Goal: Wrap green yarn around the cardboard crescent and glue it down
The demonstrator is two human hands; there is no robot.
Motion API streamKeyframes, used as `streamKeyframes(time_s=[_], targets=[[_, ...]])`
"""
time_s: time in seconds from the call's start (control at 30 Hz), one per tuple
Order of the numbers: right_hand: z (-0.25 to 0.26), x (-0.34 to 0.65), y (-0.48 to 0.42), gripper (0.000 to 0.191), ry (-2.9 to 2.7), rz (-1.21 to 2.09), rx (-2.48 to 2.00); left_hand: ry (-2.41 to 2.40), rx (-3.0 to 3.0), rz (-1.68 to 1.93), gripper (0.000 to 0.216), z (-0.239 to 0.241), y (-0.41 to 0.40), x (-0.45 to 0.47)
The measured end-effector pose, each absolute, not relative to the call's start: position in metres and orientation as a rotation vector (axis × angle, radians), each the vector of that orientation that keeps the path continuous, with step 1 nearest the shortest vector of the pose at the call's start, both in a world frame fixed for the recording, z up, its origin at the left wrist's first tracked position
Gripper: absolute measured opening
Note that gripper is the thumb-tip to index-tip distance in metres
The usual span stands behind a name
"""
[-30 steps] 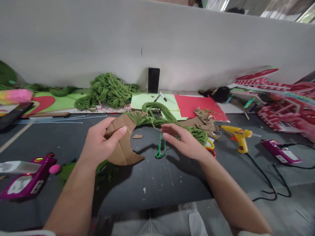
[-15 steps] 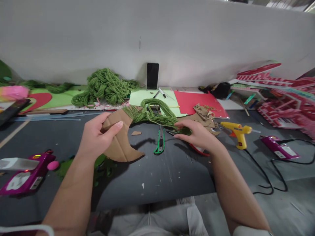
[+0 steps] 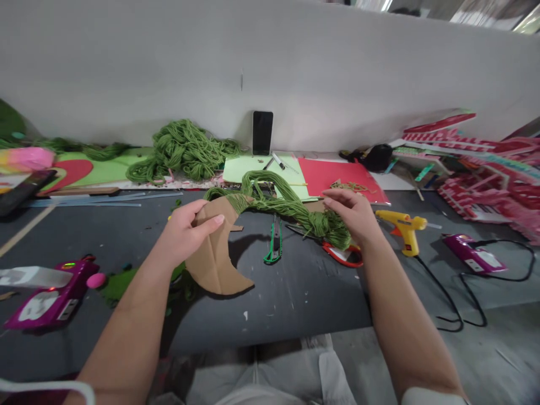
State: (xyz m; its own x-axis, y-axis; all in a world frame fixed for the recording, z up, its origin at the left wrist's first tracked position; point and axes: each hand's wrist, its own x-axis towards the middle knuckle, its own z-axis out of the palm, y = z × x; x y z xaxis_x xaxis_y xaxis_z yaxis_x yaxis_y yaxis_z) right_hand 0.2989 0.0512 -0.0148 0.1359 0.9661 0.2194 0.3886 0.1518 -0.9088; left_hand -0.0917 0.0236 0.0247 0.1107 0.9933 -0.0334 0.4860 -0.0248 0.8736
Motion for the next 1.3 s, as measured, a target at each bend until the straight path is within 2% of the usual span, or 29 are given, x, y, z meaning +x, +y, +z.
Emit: streamKeyframes(time_s=[0.07, 0.13, 0.33, 0.43, 0.5, 0.6, 0.7, 0.83, 1.07, 1.3], targets=[[-0.017, 0.299, 0.052, 0.05, -1.409, 0.754, -1.355, 1.488, 1.545, 0.696, 0.045, 0.021, 0.026, -0.089], [-0.016, 0.293, 0.05, 0.056, -1.47, 0.756, -1.271, 1.527, 1.569, 0.609, 0.054, 0.015, 0.029, -0.087], [-0.004, 0.249, 0.026, 0.035, -1.596, 0.723, -1.056, 1.623, 2.003, 0.481, 0.069, -0.01, 0.033, -0.081], [0.0, 0.233, 0.018, 0.031, -1.635, 0.76, -0.977, 1.671, 2.148, 0.474, 0.064, -0.01, 0.03, -0.077], [0.001, 0.229, 0.015, 0.031, -1.645, 0.834, -0.935, 1.632, 2.169, 0.574, 0.053, -0.004, 0.025, -0.07], [0.003, 0.225, 0.012, 0.03, -1.632, 0.927, -0.89, 1.409, 2.118, 0.821, 0.03, 0.008, 0.012, -0.052], [0.004, 0.219, 0.009, 0.032, -1.655, 0.978, -0.884, 1.092, 2.033, 0.962, 0.018, 0.017, -0.005, -0.029], [0.005, 0.21, 0.003, 0.034, -1.708, 0.994, -0.868, 0.981, 1.983, 0.958, 0.017, 0.02, -0.019, -0.009], [0.003, 0.203, -0.004, 0.035, -1.754, 1.02, -0.866, 1.15, 1.897, 0.966, 0.038, 0.015, -0.02, -0.007], [0.002, 0.203, -0.005, 0.035, -1.738, 1.033, -0.869, 1.234, 1.935, 0.989, 0.039, 0.013, -0.019, -0.007]])
